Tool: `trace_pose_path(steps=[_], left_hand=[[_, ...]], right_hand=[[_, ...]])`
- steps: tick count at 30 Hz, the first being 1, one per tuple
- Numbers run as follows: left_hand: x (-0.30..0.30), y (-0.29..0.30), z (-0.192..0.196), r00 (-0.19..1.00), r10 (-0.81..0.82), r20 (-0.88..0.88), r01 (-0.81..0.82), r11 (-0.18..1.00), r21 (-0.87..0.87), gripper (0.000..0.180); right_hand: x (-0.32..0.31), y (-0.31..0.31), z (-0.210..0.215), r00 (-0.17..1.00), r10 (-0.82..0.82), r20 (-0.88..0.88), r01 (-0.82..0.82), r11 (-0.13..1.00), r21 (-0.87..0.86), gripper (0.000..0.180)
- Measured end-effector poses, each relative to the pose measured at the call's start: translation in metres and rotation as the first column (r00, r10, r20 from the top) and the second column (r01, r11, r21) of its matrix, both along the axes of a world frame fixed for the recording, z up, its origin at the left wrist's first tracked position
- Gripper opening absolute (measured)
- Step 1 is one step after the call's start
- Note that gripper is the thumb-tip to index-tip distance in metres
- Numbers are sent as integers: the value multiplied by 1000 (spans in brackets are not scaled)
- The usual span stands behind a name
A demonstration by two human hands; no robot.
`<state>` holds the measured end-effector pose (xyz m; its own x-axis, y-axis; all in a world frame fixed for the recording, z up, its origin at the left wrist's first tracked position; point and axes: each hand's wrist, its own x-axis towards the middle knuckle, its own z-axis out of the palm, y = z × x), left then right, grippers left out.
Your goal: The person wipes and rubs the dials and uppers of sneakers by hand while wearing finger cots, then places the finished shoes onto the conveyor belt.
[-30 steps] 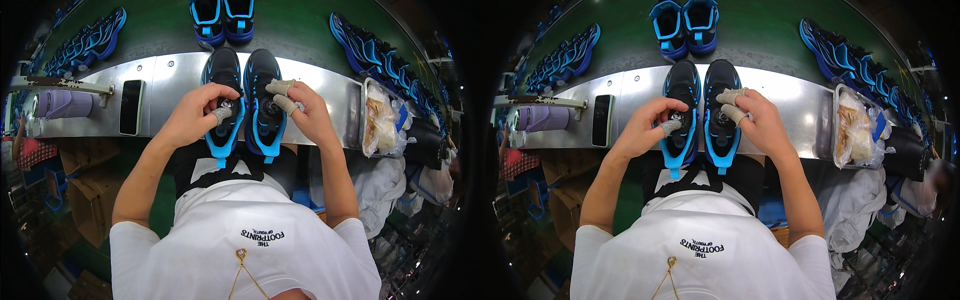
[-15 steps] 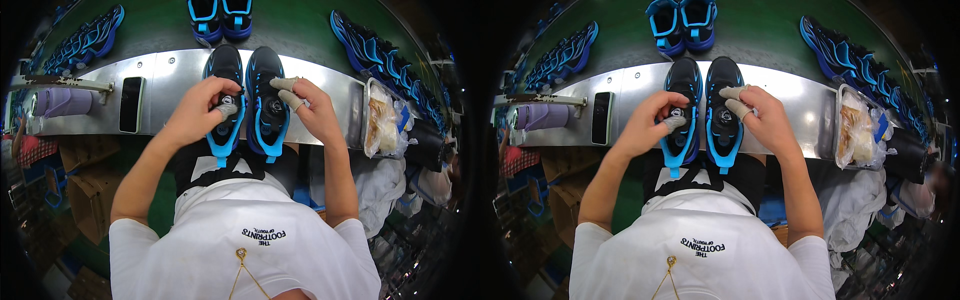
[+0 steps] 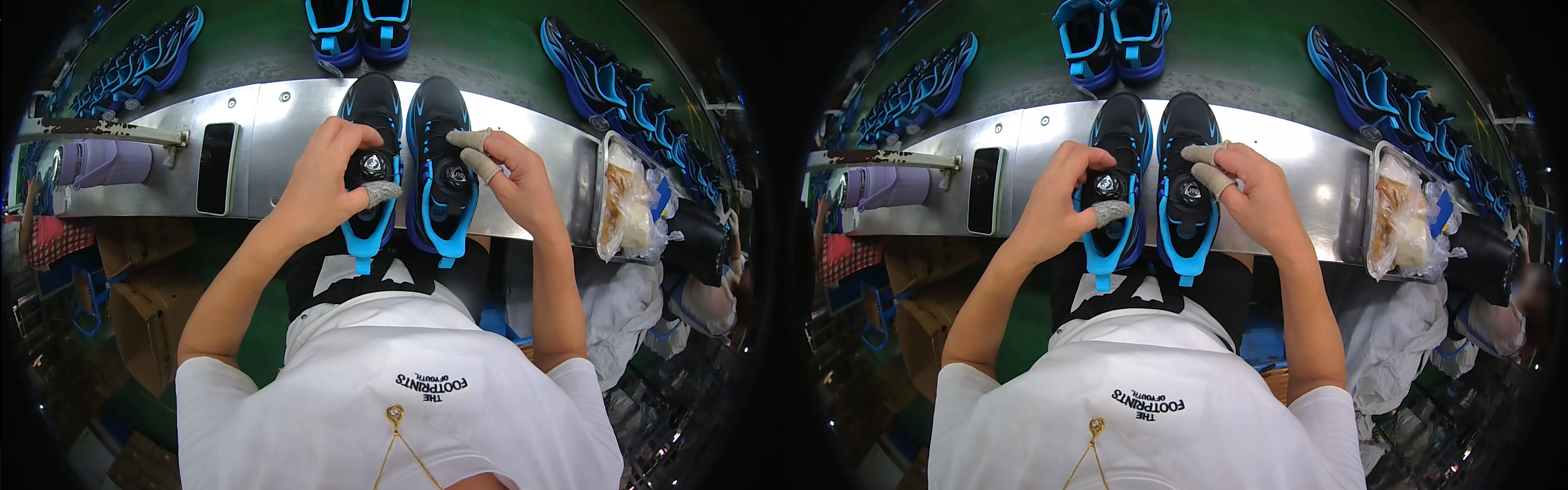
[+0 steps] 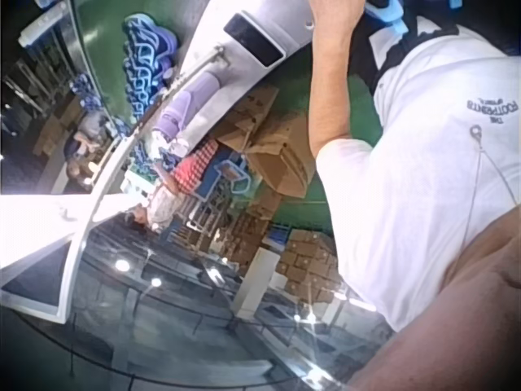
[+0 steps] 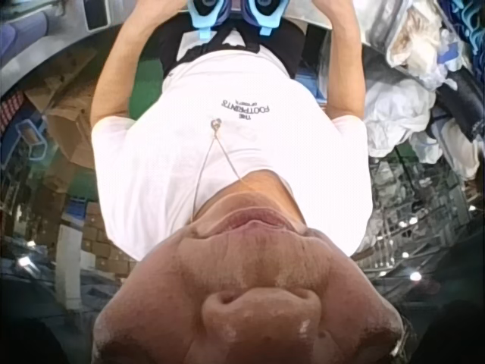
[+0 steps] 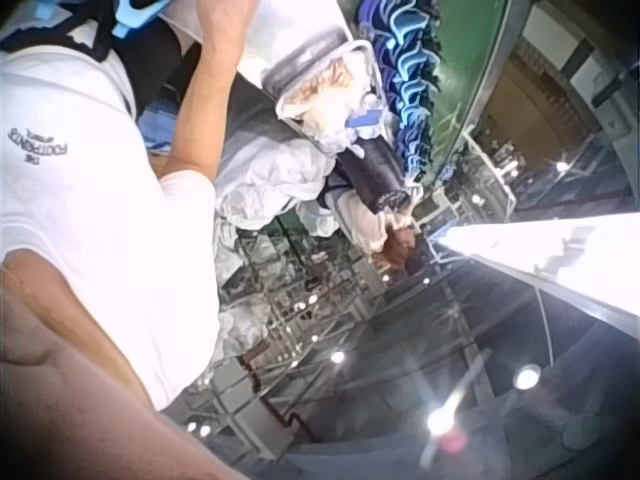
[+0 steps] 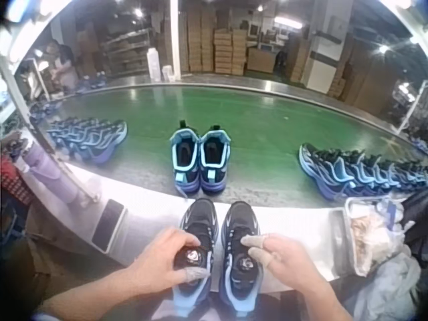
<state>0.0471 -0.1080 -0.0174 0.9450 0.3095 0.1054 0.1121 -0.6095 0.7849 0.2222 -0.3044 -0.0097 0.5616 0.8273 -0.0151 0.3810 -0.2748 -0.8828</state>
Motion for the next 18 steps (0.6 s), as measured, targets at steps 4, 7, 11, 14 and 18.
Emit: trace_pose_path(steps=[4, 7, 11, 14, 18], left_hand=[[3, 11, 0, 991, 2, -133, -20, 991, -134, 42], [1, 23, -2, 978, -174, -118, 108, 897, -429, 39], [0, 6, -3, 994, -108, 28, 109, 994, -11, 40], [2, 1, -6, 994, 78, -71, -80, 997, -22, 42], [-2, 22, -10, 990, -115, -77, 82, 934, -348, 38]], right_hand=[[-3, 2, 6, 1000, 30, 6, -30, 999, -21, 23], [-1, 0, 5, 1000, 1, -18, -1, 1000, -4, 24], [1, 0, 0, 1000, -11, -6, 11, 1000, -15, 23], [-3, 4, 4, 1000, 15, -13, -15, 1000, 3, 23], [-1, 5, 8, 1000, 22, 15, -22, 1000, -2, 23]])
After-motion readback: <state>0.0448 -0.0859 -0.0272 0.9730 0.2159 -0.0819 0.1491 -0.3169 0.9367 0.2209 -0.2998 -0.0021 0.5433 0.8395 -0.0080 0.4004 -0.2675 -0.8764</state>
